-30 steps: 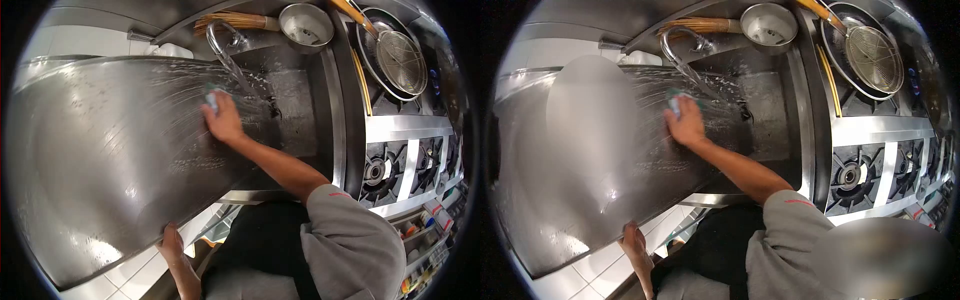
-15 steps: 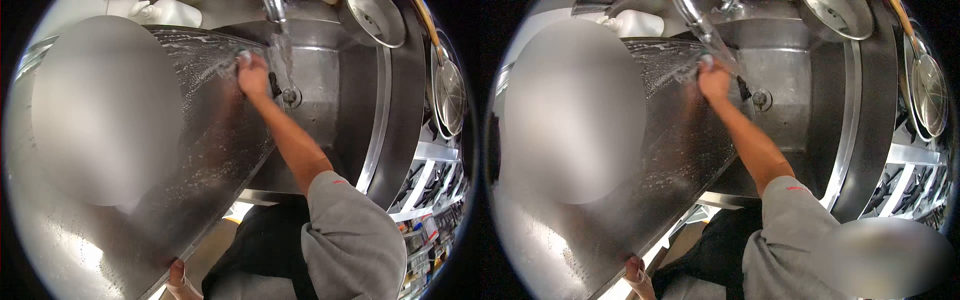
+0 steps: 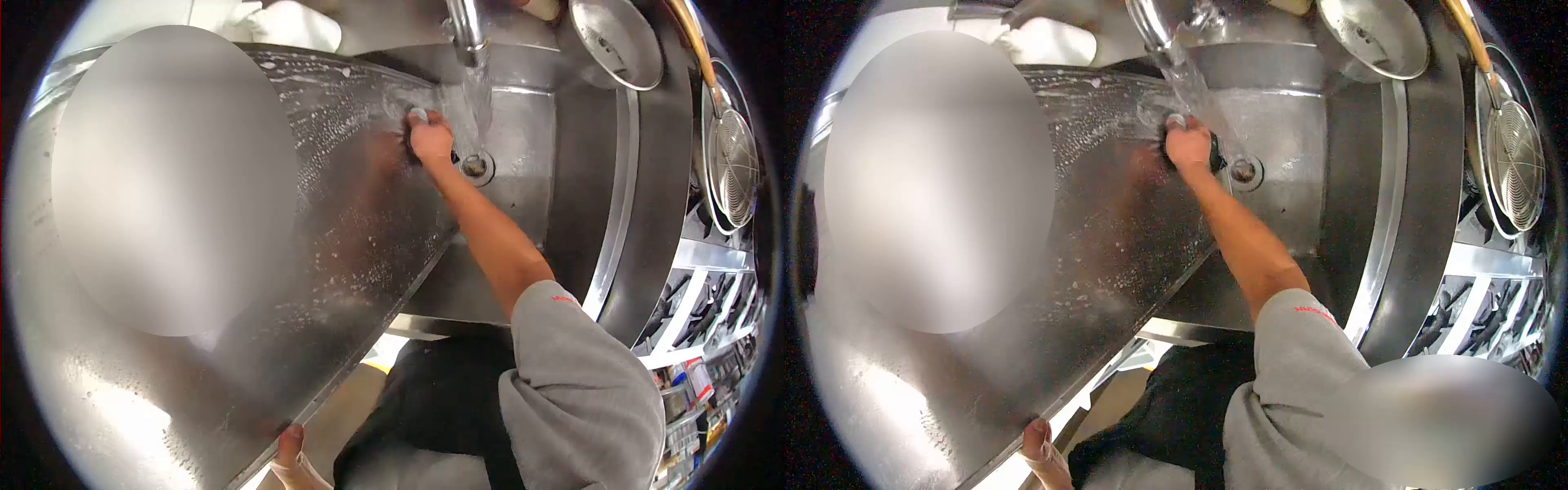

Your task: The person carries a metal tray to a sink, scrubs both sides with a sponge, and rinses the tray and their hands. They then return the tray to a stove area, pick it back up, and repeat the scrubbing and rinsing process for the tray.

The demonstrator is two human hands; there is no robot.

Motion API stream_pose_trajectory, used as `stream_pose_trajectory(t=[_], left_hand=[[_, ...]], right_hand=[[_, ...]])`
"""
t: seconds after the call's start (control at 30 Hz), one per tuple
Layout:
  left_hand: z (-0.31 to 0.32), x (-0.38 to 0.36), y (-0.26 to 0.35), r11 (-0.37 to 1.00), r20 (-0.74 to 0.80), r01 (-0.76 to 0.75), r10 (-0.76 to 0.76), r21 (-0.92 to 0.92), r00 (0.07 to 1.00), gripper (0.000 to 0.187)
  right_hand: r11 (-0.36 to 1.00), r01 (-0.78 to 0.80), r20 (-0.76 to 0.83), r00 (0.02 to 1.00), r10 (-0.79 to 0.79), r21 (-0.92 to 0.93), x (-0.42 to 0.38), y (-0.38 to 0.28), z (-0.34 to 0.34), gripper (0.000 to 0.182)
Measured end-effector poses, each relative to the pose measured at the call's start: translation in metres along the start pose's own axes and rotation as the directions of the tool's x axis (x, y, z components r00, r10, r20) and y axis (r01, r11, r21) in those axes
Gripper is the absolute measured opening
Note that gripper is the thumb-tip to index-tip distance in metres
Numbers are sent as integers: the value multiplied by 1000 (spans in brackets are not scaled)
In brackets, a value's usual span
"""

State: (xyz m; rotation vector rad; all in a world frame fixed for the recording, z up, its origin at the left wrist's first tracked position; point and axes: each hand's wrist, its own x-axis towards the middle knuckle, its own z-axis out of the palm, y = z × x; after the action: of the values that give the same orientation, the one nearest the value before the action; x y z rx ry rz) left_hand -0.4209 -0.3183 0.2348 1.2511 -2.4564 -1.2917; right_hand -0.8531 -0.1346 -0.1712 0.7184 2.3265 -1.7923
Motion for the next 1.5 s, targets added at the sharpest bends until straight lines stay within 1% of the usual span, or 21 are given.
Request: stream_pose_trajectory(t=[0.03,0.07,0.17,0.23,0.3,0.43,0.5,0.53,0.6,0.67,0.7,0.87,0.97,1.03,1.13,1.17,1.23,1.33,1.4,1.43,1.5], left_hand=[[3,3,3,1000,6,-9,9,-17,1000,56],[6,8,5,999,14,-19,19,-33,1000,56],[17,16,17,997,31,-26,28,-69,999,54],[23,21,24,995,41,-39,43,-96,998,53],[31,27,31,992,61,-45,53,-117,997,51],[53,33,49,985,111,-118,132,-127,985,49],[63,38,65,974,150,-177,197,-140,969,48],[69,40,73,964,164,-214,239,-157,957,47],[70,39,74,931,179,-339,360,-138,916,50],[62,46,64,893,225,-448,445,-38,867,47],[69,48,76,921,202,-376,389,-103,899,46],[71,44,92,976,251,-201,217,-87,943,42],[71,43,85,991,239,-5,37,-134,970,42],[82,42,99,970,189,-110,152,-218,970,42],[79,42,101,974,184,-125,161,-191,970,42],[76,42,97,972,185,-129,166,-197,969,41],[74,41,89,961,170,-199,233,-192,958,35],[68,32,67,961,107,-188,212,-202,971,29],[47,18,45,966,25,-84,93,-245,995,29],[33,9,33,964,-14,-40,38,-265,999,29],[5,-12,20,955,-104,25,-58,-296,993,28]], right_hand=[[993,-69,-22,997,67,-100,7,0,2,33],[995,-37,73,997,30,96,5,3,8,32],[887,278,67,944,-324,369,-60,-113,-10,36],[613,612,-68,733,-677,500,-105,-190,-22,44],[370,654,-108,570,-815,659,-135,-267,-41,43],[227,777,-207,415,-886,587,-120,-303,-21,40],[536,703,-165,665,-729,468,-80,-255,-1,31],[837,310,97,915,-391,451,-59,-225,6,31],[920,383,-77,923,-377,85,-19,-149,23,36],[967,209,42,975,-217,145,-24,-153,19,41],[960,134,196,963,-184,246,-43,-182,0,43],[453,790,-172,557,-813,413,-138,-355,-15,46],[348,758,-164,507,-846,551,-183,-484,-21,46],[416,785,-217,553,-804,458,-203,-513,-26,43],[355,788,-256,528,-810,503,-172,-475,-5,38],[259,935,-177,305,-936,242,-151,-440,-9,31],[338,874,-408,466,-785,348,-115,-359,3,25],[817,504,-82,860,-503,281,-38,-190,17,28],[961,270,-122,958,-261,67,14,-59,50,34],[955,258,68,966,-251,-143,41,-13,46,41],[997,31,19,999,-33,75,78,53,66,44]])
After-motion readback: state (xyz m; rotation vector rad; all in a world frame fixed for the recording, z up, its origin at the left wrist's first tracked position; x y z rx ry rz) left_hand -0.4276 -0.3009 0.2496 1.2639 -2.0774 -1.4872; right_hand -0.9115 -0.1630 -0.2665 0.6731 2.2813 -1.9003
